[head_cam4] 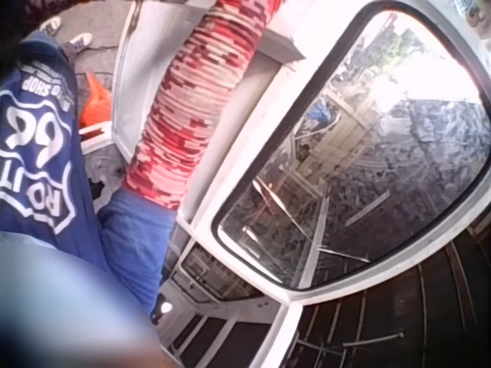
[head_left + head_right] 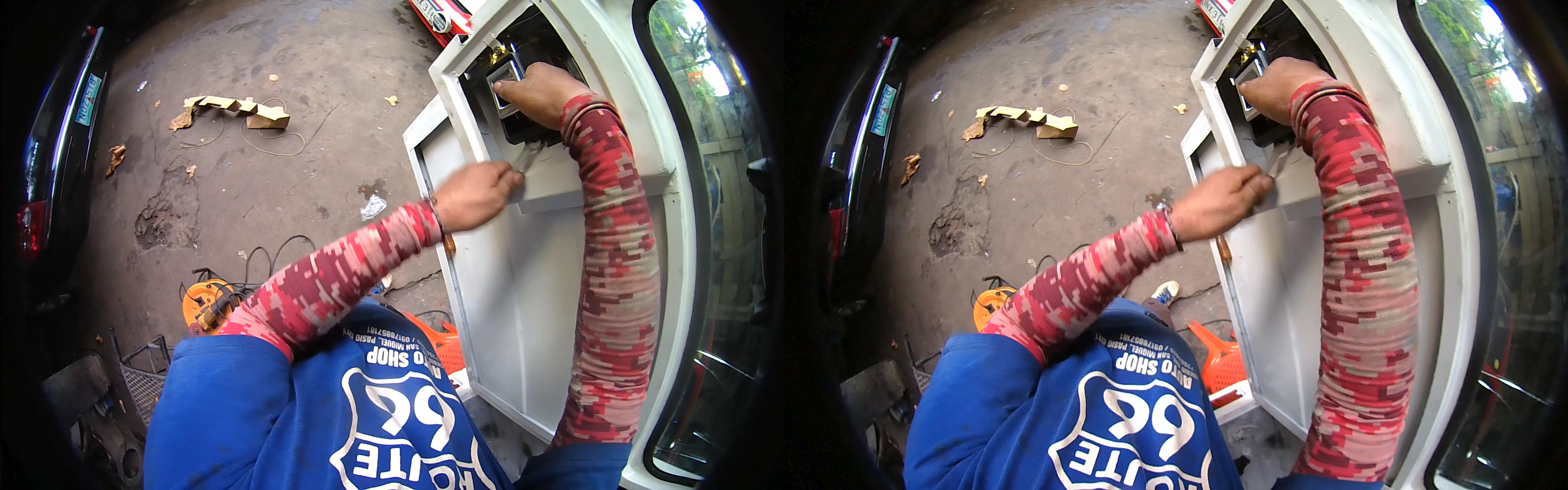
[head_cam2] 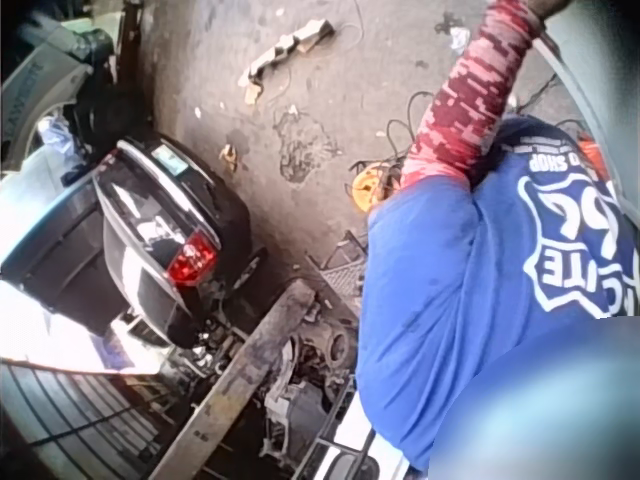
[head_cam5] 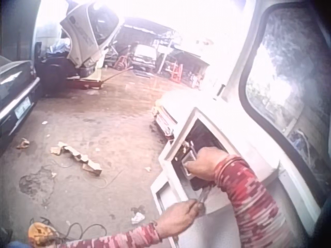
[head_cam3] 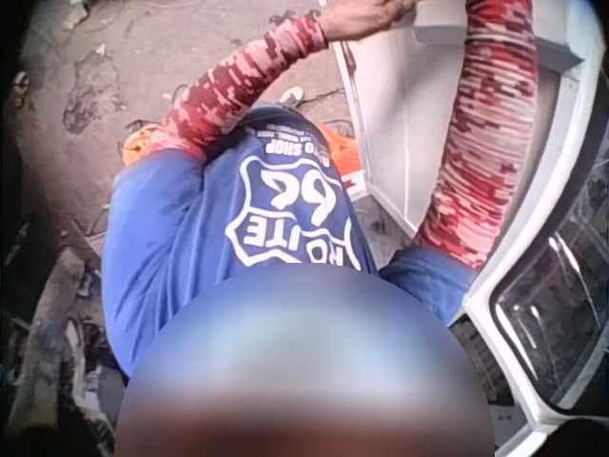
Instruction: The person uses a wrench to tighten bolts on the interior mechanism of a white vehicle door. They repeatedly adjust the tool and reposition their hands to access the lock assembly through the open door panel.
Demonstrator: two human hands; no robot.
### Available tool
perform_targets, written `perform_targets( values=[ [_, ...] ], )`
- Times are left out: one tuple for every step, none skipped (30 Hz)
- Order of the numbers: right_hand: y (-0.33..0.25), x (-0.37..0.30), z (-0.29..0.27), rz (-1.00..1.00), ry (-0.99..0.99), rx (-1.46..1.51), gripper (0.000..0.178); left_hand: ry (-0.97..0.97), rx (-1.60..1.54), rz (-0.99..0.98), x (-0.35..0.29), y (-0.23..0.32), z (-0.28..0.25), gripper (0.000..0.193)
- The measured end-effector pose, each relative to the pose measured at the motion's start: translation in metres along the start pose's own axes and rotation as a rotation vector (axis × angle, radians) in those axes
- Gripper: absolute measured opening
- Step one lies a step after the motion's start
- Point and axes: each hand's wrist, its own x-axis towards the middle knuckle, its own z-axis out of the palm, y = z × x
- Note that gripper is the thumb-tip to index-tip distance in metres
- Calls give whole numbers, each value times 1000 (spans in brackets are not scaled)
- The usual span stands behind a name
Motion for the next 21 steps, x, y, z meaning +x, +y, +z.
perform_targets(
  values=[
    [0, 0, 0, -2, 6, -1, 59, -2, 238, -23, 4, -12, -8, 38],
    [0, 0, 0, 0, -6, 24, 59, 51, 412, 1, 9, -20, -13, 39],
    [0, 0, 0, 6, -12, 43, 59, 57, 434, 34, 13, -27, -15, 38],
    [0, 0, 0, 10, -15, 62, 58, 91, 456, 93, 15, -31, -17, 37],
    [0, 0, 0, 2, -11, 44, 59, 62, 436, 88, 14, -34, -17, 35],
    [-1, 0, -1, -1, -6, 28, 59, 54, 415, 111, 11, -35, -15, 33],
    [-1, 0, -1, 2, -6, 14, 59, 40, 391, 133, 7, -35, -12, 32],
    [-1, -1, -1, 7, -8, 1, 60, 11, 279, 88, -2, -33, -9, 34],
    [-1, -2, 0, -8, 22, -2, 60, -28, 157, 57, -8, -32, -5, 36],
    [-1, -2, -1, -2, 2, -2, 60, -67, 35, 23, -15, -29, -1, 37],
    [-2, -3, -1, 3, -20, -2, 60, -74, -112, -1, -20, -24, 5, 42],
    [-2, -3, -3, 4, -35, 3, 59, -108, -260, -71, -23, -19, 10, 42],
    [-2, -4, -3, 4, -58, 19, 59, -137, -408, -139, -24, -13, 13, 43],
    [-3, -5, -3, 31, -50, 15, 59, -158, -565, -191, -24, -7, 16, 43],
    [-4, -6, -2, 36, -28, 26, 59, -158, -690, -187, -22, 0, 19, 43],
    [-5, -6, -2, 47, -13, 40, 59, -193, -723, -228, -23, 6, 17, 42],
    [-5, -6, -3, 7, -15, -5, 59, -227, -754, -271, -23, 11, 15, 41],
    [-6, -6, -3, 15, -18, 5, 59, -262, -800, -300, -23, 16, 13, 40],
    [-6, -7, -3, 24, -21, 14, 59, -282, -827, -338, -22, 21, 11, 38],
    [-6, -7, -2, 34, -26, 23, 59, -272, -844, -373, -21, 26, 10, 37],
    [-7, -7, -3, 29, -25, 16, 59, -261, -873, -398, -20, 31, 10, 37]
  ],
)
